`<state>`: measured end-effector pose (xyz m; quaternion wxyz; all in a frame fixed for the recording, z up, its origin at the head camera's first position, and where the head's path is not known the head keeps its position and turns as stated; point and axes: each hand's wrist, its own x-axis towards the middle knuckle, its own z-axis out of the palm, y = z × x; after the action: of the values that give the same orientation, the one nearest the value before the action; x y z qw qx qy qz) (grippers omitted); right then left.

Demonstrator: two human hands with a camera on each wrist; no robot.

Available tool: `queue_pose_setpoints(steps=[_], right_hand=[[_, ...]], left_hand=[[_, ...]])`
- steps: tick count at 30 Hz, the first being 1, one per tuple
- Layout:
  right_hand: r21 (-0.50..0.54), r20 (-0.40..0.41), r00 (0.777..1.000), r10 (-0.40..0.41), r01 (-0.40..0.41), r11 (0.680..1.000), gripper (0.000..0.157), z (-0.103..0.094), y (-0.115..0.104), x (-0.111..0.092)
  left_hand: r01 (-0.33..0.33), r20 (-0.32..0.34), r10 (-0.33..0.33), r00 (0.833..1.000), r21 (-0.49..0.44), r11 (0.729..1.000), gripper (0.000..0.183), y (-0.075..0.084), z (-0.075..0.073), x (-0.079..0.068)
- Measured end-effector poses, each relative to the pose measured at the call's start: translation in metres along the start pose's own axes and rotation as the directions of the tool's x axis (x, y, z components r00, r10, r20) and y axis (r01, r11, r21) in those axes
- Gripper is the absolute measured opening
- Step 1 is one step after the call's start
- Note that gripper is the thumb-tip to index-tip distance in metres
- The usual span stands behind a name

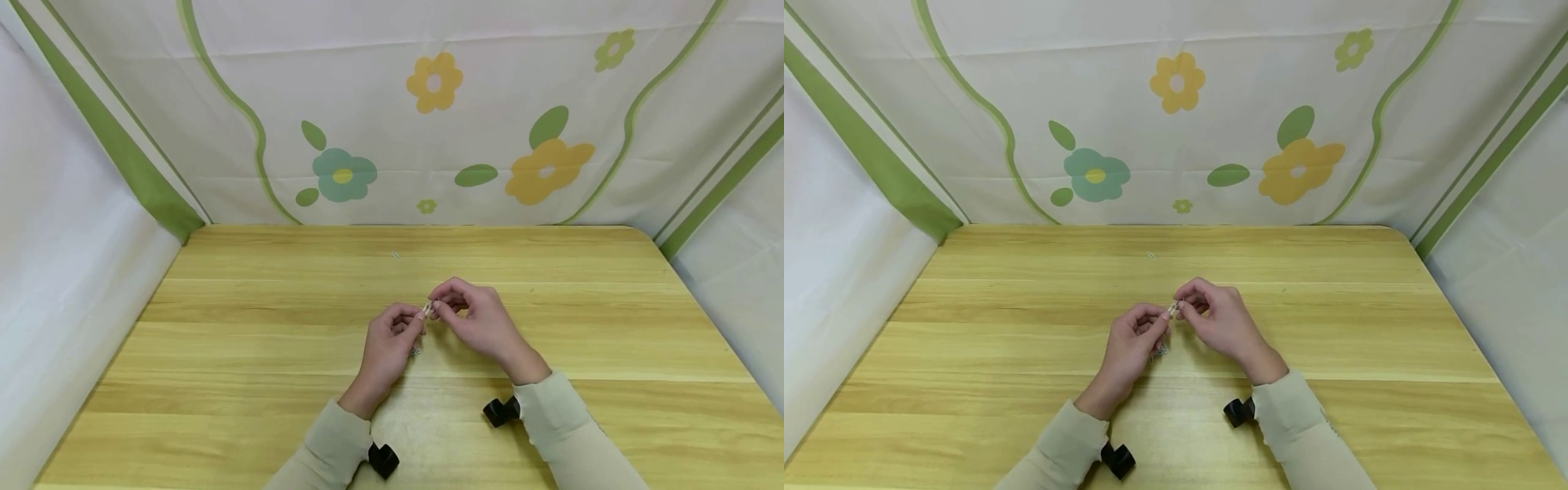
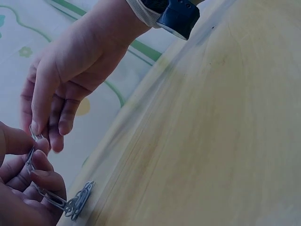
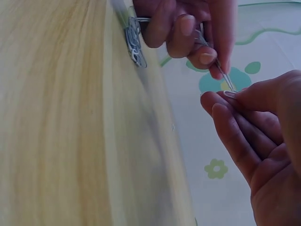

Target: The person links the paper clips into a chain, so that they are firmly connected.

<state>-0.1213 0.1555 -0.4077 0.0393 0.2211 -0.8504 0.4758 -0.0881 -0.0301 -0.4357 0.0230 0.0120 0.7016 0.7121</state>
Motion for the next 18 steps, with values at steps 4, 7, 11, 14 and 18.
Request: queue_pose_setpoints(steps=[4,7,11,14,18], right_hand=[[-0.054,0.009,0.999,-0.043,0.043,0.998,0.012,0.0014,0.0001,0.0002],[-0.091,0.020,0.998,-0.066,0.068,0.994,0.013,0.0017,-0.0003,0.0002],[-0.144,0.042,0.994,-0.105,0.110,0.983,0.014,0.0020,-0.0011,0.0000],[-0.197,0.052,0.988,-0.145,0.152,0.968,0.015,0.0024,-0.0025,0.0000],[-0.250,0.074,0.979,-0.192,0.204,0.946,0.015,0.0030,-0.0048,0.0001]], left_hand=[[-0.006,0.002,0.006,1.000,-0.001,1.000,0.016,0.0007,0.0007,-0.0008],[0.000,0.000,0.000,1.000,-0.022,1.000,0.017,0.0013,0.0013,-0.0017],[0.030,0.000,-0.030,1.000,-0.056,0.998,0.018,0.0009,0.0014,-0.0019],[0.050,-0.001,-0.050,0.999,-0.070,0.996,0.018,0.0009,0.0013,-0.0017],[0.066,0.003,-0.066,0.998,-0.081,0.994,0.019,0.0021,0.0011,-0.0021]])
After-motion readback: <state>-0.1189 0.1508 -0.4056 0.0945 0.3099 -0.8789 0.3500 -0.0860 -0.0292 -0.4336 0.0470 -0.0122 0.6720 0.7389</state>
